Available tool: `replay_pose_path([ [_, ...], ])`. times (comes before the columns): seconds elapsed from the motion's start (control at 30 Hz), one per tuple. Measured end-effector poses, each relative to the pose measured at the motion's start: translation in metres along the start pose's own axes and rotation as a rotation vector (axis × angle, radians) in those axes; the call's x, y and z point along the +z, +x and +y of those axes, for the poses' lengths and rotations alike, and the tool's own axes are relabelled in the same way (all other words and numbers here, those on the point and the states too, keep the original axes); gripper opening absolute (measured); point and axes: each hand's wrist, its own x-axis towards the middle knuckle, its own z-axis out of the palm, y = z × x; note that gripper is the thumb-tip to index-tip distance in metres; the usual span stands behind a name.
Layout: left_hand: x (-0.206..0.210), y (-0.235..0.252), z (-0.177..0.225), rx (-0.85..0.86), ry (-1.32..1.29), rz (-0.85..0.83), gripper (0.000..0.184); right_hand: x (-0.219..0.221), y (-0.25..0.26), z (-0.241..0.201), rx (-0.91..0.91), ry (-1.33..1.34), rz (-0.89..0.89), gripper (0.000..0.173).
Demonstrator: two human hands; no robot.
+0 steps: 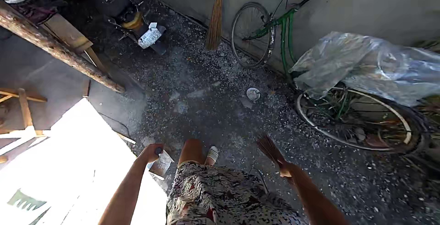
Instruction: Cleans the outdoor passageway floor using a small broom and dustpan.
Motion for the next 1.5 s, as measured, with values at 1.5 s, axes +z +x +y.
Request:
replay_pose_path([
  [1.5,-0.829,0.515,0.208,0.297,-0.335,0.344,0.028,-0.723,0.207,-0.699,-0.426,-0.106,-0.390,0.052],
])
